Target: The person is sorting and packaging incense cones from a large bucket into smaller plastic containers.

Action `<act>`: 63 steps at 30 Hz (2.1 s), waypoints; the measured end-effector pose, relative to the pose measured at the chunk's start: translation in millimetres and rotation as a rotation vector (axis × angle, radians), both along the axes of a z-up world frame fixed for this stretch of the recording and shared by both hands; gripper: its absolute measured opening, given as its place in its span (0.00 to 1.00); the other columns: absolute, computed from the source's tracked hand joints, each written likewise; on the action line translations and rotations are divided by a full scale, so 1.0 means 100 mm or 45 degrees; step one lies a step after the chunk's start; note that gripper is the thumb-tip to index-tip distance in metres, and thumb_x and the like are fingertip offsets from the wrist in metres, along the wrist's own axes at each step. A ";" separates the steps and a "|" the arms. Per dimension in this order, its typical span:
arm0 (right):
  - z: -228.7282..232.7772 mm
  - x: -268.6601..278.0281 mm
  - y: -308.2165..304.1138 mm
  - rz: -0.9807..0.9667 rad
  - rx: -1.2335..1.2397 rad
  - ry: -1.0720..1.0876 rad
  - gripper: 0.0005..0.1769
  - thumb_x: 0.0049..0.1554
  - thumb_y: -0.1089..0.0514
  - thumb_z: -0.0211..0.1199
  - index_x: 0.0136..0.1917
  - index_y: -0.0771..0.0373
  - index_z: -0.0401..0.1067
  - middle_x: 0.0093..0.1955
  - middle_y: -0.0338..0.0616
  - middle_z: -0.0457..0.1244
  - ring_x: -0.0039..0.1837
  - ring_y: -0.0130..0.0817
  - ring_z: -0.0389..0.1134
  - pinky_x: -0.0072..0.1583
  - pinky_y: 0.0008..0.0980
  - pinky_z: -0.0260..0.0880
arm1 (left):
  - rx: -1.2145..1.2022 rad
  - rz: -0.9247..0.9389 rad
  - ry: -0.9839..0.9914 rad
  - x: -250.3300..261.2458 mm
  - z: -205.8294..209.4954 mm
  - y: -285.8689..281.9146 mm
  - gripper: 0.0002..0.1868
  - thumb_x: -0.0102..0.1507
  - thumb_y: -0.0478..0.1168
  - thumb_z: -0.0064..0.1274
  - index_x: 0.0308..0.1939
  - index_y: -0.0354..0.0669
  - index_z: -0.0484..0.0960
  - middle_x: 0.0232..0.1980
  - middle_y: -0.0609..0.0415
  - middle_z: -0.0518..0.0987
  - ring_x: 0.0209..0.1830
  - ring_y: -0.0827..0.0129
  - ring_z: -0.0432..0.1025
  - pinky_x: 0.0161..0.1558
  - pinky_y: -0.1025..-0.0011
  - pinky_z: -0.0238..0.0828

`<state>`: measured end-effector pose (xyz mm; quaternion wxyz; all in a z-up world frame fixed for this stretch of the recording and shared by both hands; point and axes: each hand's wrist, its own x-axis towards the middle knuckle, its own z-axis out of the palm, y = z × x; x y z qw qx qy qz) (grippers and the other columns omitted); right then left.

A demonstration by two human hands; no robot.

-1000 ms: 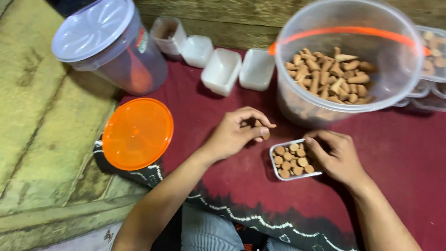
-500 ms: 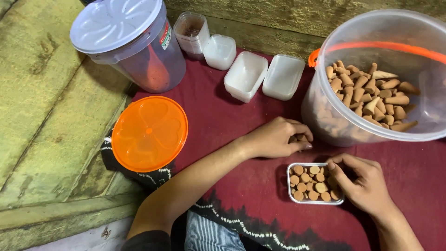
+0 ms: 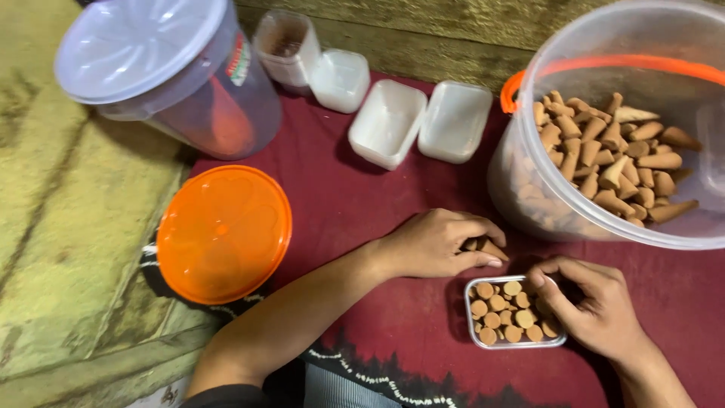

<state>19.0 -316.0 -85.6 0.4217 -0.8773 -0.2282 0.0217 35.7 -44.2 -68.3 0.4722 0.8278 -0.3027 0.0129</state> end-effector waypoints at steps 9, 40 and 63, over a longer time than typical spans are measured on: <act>0.15 0.01 0.11 0.062 0.069 -0.071 0.09 0.58 0.57 0.63 0.40 0.63 0.78 0.38 0.38 0.73 0.37 0.26 0.73 0.41 0.24 0.72 | 0.035 -0.030 -0.061 0.02 0.07 0.03 0.15 0.60 0.50 0.63 0.44 0.45 0.84 0.45 0.60 0.85 0.47 0.70 0.80 0.47 0.69 0.79; 0.47 -0.10 0.30 0.212 0.487 -0.583 0.06 0.52 0.68 0.70 0.45 0.71 0.78 0.38 0.57 0.70 0.33 0.51 0.69 0.35 0.45 0.71 | -0.345 -0.144 -0.395 -0.18 0.30 -0.13 0.06 0.62 0.35 0.64 0.39 0.41 0.82 0.40 0.53 0.84 0.39 0.59 0.77 0.40 0.67 0.80; 0.50 -0.23 0.16 0.343 0.479 -0.626 0.02 0.52 0.65 0.68 0.39 0.66 0.77 0.37 0.53 0.71 0.29 0.45 0.67 0.31 0.38 0.68 | -0.068 -0.405 -0.040 -0.19 0.46 0.01 0.21 0.59 0.40 0.65 0.48 0.33 0.74 0.47 0.38 0.77 0.43 0.41 0.75 0.44 0.50 0.75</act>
